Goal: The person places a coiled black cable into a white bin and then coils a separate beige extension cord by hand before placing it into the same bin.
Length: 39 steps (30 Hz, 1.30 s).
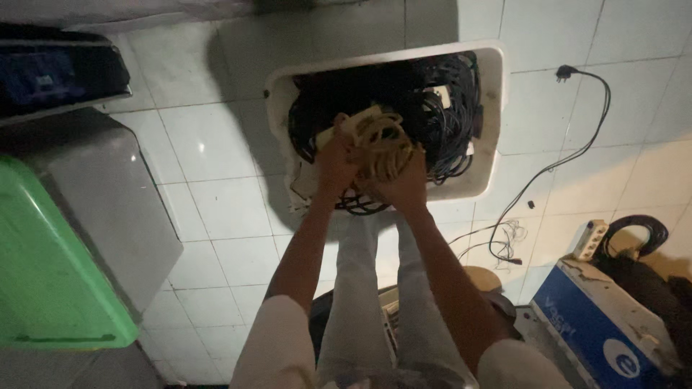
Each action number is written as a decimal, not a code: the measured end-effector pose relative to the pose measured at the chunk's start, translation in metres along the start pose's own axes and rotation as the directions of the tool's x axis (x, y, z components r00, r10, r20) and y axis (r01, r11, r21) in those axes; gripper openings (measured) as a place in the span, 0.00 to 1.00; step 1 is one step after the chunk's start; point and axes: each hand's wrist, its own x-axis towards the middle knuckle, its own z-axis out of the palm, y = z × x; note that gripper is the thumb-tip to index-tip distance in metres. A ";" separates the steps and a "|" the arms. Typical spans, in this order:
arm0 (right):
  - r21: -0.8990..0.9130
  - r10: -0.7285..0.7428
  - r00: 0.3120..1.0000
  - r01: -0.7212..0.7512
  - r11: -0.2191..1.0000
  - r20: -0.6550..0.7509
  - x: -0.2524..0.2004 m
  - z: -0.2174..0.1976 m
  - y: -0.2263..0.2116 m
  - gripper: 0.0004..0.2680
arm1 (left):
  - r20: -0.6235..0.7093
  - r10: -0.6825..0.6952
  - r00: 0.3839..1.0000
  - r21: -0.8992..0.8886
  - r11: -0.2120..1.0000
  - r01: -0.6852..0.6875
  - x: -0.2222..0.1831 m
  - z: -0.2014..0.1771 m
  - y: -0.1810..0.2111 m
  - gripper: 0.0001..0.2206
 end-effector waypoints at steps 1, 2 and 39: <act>0.003 0.003 1.000 -0.003 1.000 0.008 0.007 0.000 -0.001 0.26 | -0.021 -0.057 0.998 -0.063 0.996 0.056 0.005 0.000 0.000 0.43; -0.003 -0.003 1.000 0.003 1.000 0.011 0.014 0.000 0.000 0.25 | -0.041 -0.115 0.992 -0.129 0.986 0.109 0.010 0.003 -0.002 0.49; -0.128 -0.264 0.956 0.248 0.960 -0.131 0.062 0.066 0.032 0.29 | -0.303 -0.225 0.926 -0.307 0.943 0.128 0.096 0.031 -0.039 0.25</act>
